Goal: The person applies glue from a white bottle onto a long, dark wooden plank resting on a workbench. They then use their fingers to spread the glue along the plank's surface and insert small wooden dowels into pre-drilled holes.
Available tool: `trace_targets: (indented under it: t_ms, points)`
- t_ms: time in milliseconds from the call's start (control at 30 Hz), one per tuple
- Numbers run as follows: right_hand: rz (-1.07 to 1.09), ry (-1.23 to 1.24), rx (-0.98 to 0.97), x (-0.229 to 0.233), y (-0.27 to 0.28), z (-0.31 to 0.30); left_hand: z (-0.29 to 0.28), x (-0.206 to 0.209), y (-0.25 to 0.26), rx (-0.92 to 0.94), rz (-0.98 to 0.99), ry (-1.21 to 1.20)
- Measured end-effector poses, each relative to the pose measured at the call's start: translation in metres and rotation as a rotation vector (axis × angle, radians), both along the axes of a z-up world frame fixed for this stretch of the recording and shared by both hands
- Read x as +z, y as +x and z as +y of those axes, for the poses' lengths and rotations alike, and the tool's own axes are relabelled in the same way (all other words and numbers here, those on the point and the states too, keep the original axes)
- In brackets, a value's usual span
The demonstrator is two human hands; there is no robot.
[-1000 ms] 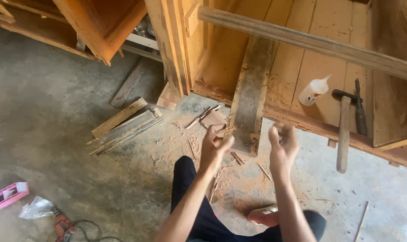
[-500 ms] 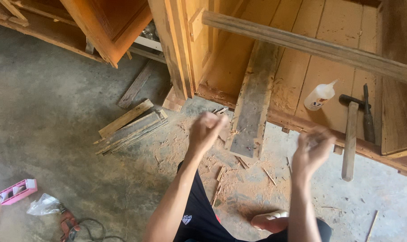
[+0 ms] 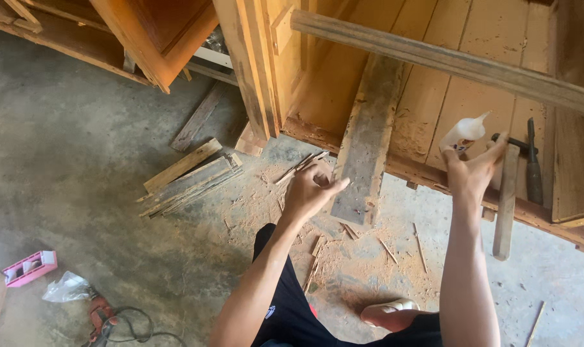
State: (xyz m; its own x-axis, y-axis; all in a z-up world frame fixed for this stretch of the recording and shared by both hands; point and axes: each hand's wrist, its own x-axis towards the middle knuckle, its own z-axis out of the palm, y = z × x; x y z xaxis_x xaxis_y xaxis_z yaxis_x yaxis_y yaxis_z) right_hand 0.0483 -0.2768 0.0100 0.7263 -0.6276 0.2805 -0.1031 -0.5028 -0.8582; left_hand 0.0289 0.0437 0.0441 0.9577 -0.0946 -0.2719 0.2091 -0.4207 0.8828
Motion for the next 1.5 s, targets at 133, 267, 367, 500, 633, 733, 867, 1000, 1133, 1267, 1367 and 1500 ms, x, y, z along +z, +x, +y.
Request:
trace_targets:
  t_ms: [133, 267, 367, 500, 633, 733, 867, 1000, 1133, 1267, 1367, 1500]
  points:
    - [0.145, 0.028, -0.008, 0.005, 0.006, -0.002, 0.003, -0.031, 0.008, -0.011, -0.079, -0.078]
    - [0.22, 0.019, -0.019, 0.009, 0.017, -0.006, 0.004, -0.023, 0.005, 0.052, -0.047, -0.062]
    - [0.189, -0.009, -0.001, 0.008, 0.023, -0.007, 0.003, -0.031, 0.003, -0.007, -0.016, -0.026]
    - [0.14, -0.079, -0.047, 0.006, 0.028, -0.005, 0.006, -0.029, 0.003, 0.165, -0.057, -0.112]
    - [0.251, -0.066, -0.085, 0.006, 0.037, -0.006, -0.004, 0.006, -0.006, -0.034, 0.05, 0.005]
    - [0.11, -0.214, -0.076, -0.004, 0.039, -0.01, -0.005, -0.037, 0.012, 0.04, -0.151, -0.056]
    - [0.058, -0.202, -0.096, -0.007, 0.04, -0.013, 0.003, -0.029, 0.011, 0.197, -0.196, -0.044]
    - [0.046, -0.038, -0.09, -0.006, 0.033, -0.011, -0.003, 0.008, -0.008, 0.009, 0.058, 0.015]
    - [-0.412, 0.041, 0.128, -0.014, 0.014, -0.007, 0.0, -0.025, 0.012, 0.126, -0.046, -0.086]
    - [-0.344, 0.208, 0.261, 0.029, -0.035, 0.041, 0.01, -0.046, 0.017, 0.186, -0.212, -0.111]
    - [-0.279, 0.31, 0.451, 0.014, -0.055, 0.05, 0.012, -0.008, -0.013, 0.166, -0.14, -0.174]
    - [-0.187, 0.448, 0.461, -0.007, -0.069, 0.049, 0.017, 0.0, -0.027, -0.317, -0.515, -0.297]
